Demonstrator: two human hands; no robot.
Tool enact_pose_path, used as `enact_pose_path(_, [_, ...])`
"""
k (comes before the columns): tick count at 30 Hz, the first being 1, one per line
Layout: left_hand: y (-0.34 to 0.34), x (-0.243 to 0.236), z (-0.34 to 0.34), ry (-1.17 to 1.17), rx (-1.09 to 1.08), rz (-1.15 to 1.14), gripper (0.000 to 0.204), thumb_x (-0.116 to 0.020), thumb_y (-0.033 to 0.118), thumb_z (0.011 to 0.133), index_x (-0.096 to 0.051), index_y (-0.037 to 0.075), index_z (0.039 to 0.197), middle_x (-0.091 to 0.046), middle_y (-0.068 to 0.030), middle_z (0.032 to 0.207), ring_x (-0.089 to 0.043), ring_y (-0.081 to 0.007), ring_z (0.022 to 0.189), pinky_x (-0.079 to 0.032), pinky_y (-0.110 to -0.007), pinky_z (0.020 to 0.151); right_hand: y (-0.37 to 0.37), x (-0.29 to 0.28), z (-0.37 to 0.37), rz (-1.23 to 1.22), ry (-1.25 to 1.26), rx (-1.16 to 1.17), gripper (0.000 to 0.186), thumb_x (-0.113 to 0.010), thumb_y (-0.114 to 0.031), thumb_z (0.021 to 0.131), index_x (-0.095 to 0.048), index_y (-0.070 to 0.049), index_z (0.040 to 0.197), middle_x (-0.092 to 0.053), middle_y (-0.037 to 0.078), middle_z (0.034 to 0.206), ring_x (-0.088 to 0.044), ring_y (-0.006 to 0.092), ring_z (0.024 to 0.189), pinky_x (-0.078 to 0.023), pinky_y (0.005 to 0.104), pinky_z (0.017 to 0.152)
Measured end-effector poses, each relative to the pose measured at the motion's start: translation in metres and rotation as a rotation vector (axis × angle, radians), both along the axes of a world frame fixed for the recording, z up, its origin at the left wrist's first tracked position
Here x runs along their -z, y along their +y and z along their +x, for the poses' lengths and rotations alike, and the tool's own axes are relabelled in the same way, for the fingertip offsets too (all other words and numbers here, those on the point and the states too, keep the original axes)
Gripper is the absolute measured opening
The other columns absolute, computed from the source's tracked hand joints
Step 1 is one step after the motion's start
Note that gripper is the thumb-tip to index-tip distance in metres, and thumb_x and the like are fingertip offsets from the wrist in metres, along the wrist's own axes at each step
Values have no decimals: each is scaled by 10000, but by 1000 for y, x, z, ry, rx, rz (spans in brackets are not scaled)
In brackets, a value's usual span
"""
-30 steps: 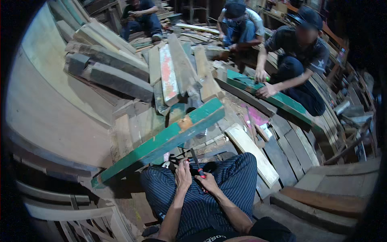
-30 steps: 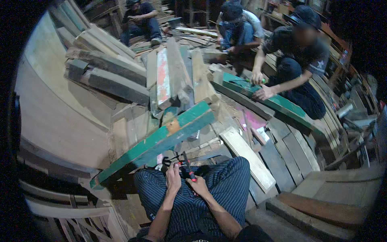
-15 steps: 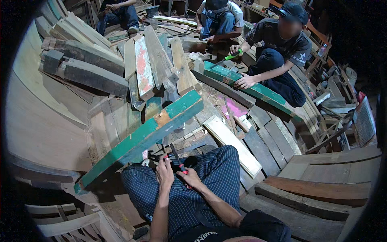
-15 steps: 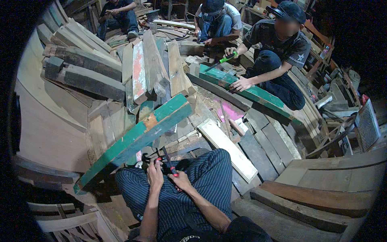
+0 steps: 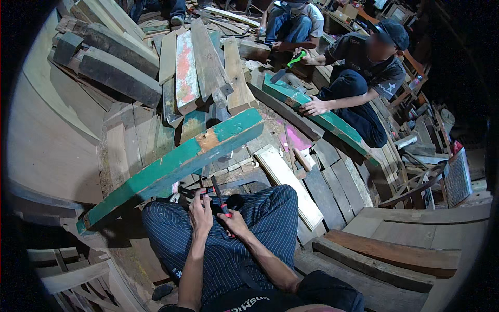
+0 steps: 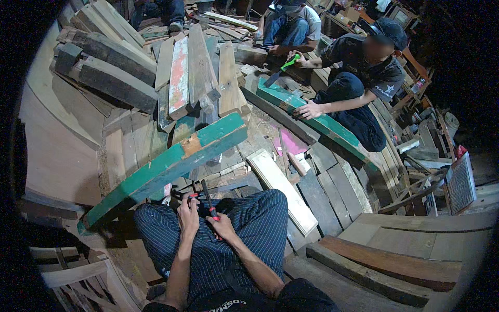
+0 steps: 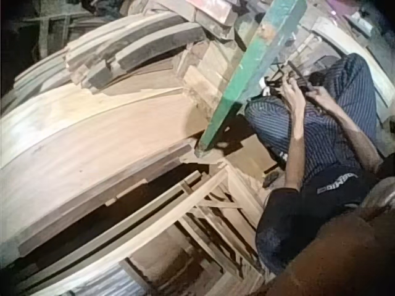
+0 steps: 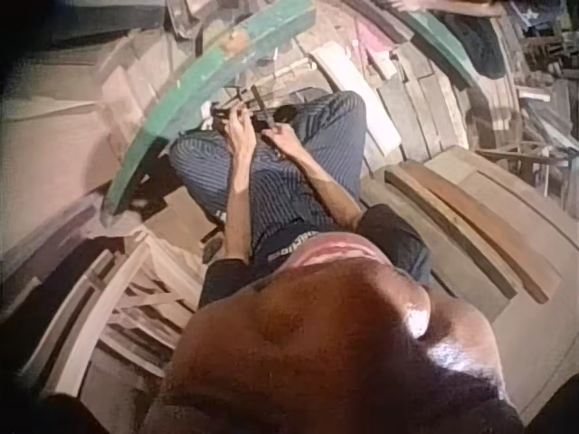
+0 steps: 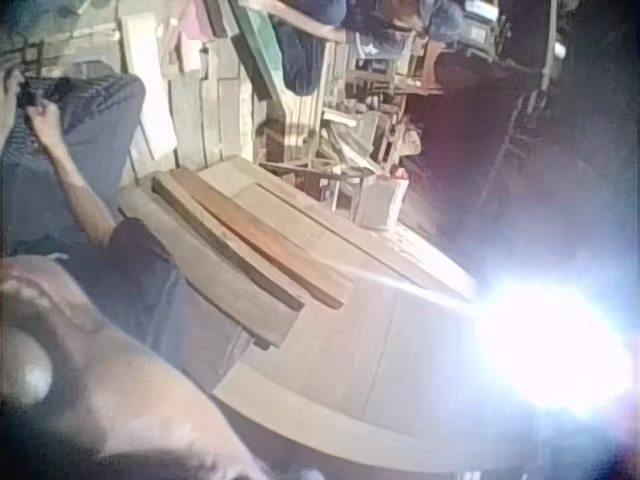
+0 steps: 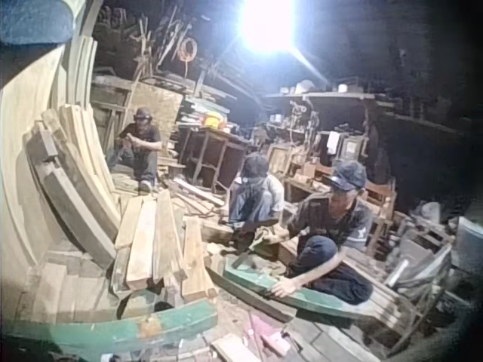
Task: Using a chisel and a file to shape a piece of green-painted wood.
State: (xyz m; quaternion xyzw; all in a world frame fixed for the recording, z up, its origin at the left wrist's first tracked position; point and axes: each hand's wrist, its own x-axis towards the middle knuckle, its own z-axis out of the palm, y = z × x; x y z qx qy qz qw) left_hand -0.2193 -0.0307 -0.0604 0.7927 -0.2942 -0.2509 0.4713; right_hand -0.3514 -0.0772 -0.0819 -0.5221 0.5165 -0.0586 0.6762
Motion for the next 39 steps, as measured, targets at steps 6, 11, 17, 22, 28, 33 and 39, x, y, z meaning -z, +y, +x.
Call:
enact_pose_path(6, [-1,-4,2,-12,12,8,291,-477,228,980,-560,57,1200,-687,-153,897,-643,-339,862,-479,-437,785,1,6,0,-27,-30,-1,247,-639,-266,916,-558,-34,884,-484,10,500,-458,117,343,-370,274,310])
enact_pose_path(11, [-1,8,2,5,-1,-57,286,-482,216,977,-565,52,1195,-685,-154,892,-639,-338,867,-480,-426,785,-1,5,0,-40,-13,-6,244,-639,-261,914,-554,-36,877,-492,15,507,-457,122,344,-367,277,312])
enact_pose_path(17, [-1,4,1,-5,-15,-52,280,-481,201,972,-574,39,1181,-684,-154,893,-642,-336,856,-483,-425,785,-2,0,-1,-30,22,-17,275,-648,-279,904,-584,-14,871,-556,55,532,-534,141,387,-415,304,357])
enact_pose_path(22, [-2,17,1,-143,-30,-120,229,-491,170,979,-580,61,1160,-668,-104,785,-616,-219,672,-479,-355,645,1,0,0,-64,8,-22,273,-633,-285,912,-554,-28,865,-514,17,534,-470,112,362,-374,267,328])
enact_pose_path(28, [-1,7,2,19,-21,-54,282,-491,202,967,-575,26,1170,-687,-167,887,-641,-343,878,-477,-435,792,1,4,0,-16,-13,2,263,-640,-271,908,-543,-42,822,-509,11,546,-465,104,386,-372,270,345])
enact_pose_path(33, [-2,14,2,-45,-24,-82,267,-504,205,967,-588,51,1168,-677,-148,826,-639,-288,752,-489,-396,702,-1,15,-1,-95,-5,-20,269,-632,-276,917,-542,-40,825,-496,8,515,-457,106,360,-366,267,331])
enact_pose_path(39, [-1,12,3,-111,-34,-71,239,-505,191,968,-595,62,1148,-680,-130,790,-656,-257,693,-500,-382,649,-1,6,2,-59,22,-36,268,-625,-267,922,-539,-34,822,-498,11,513,-455,112,348,-369,272,321])
